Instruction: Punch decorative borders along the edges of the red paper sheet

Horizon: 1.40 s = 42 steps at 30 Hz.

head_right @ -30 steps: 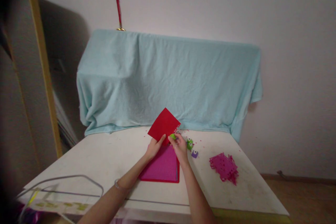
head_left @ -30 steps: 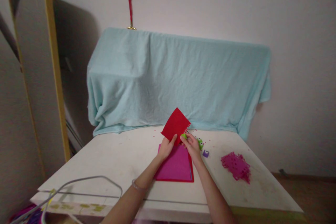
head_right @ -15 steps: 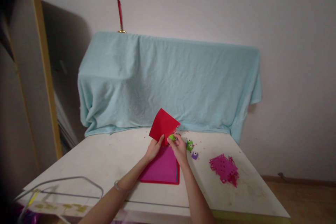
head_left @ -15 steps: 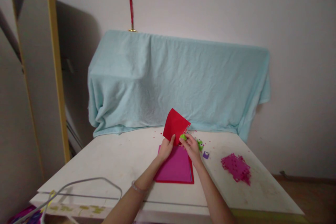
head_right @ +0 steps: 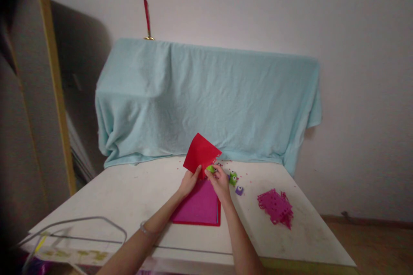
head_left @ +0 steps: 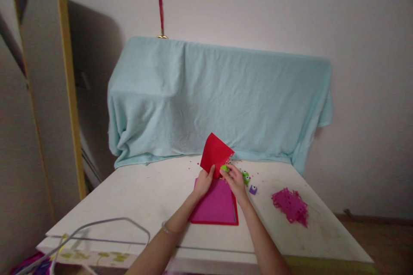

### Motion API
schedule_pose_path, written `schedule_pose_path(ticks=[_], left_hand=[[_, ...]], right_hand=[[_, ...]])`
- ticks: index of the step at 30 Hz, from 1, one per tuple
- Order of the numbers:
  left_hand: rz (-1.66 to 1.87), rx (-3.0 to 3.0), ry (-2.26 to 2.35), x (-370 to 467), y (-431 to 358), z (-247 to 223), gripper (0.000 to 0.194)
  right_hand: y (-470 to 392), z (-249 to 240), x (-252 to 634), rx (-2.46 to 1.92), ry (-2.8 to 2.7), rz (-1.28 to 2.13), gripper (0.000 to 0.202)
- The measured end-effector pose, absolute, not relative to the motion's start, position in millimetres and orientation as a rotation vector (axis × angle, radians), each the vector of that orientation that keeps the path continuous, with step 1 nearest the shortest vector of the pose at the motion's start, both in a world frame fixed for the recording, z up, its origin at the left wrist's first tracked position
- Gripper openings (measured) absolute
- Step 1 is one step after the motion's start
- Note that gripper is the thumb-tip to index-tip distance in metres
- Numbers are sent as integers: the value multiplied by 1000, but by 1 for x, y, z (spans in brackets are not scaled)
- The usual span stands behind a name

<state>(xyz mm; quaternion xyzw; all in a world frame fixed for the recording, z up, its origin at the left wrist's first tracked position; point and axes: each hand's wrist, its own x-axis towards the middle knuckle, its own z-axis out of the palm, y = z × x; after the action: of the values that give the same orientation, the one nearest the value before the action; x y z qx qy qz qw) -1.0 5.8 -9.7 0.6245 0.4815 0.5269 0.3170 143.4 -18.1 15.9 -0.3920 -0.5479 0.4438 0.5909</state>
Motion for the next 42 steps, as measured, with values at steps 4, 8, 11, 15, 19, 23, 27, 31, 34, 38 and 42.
schedule_pose_path(ticks=[4,8,11,15,19,23,27,31,34,38,42], left_hand=[[1402,1643,1257,0,6,-10,53],[1367,1670,1271,-1,4,-8,54],[1349,1670,1288,-2,4,-7,54],[1288,1658,1316,-3,3,-7,55],[1259,1626,1321,-4,2,-5,57],[1264,1595,1307,-4,0,-3,58],[1264,1584,1309,-4,1,-3,59],[1293,1621,1283,-3,3,-6,57],[1320,1635,1277,-3,4,-7,55],[1328,1644,1277,-2,4,-7,53],[1323,1632,1241,-1,4,-6,49]], right_hand=[[-13,10,143,-926,-1270,1029,39],[-13,10,143,-919,-1286,1025,40],[-15,11,143,-919,-1289,1030,39],[-16,12,142,-907,-1286,1055,38],[-18,14,141,-909,-1288,1077,39],[-21,18,141,-913,-1281,1082,40],[-22,21,142,-904,-1279,1099,40],[-21,19,143,-885,-1306,1088,37],[-19,17,143,-883,-1304,1077,37],[-19,17,142,-888,-1272,1060,38],[-18,20,143,-862,-1229,1061,38]])
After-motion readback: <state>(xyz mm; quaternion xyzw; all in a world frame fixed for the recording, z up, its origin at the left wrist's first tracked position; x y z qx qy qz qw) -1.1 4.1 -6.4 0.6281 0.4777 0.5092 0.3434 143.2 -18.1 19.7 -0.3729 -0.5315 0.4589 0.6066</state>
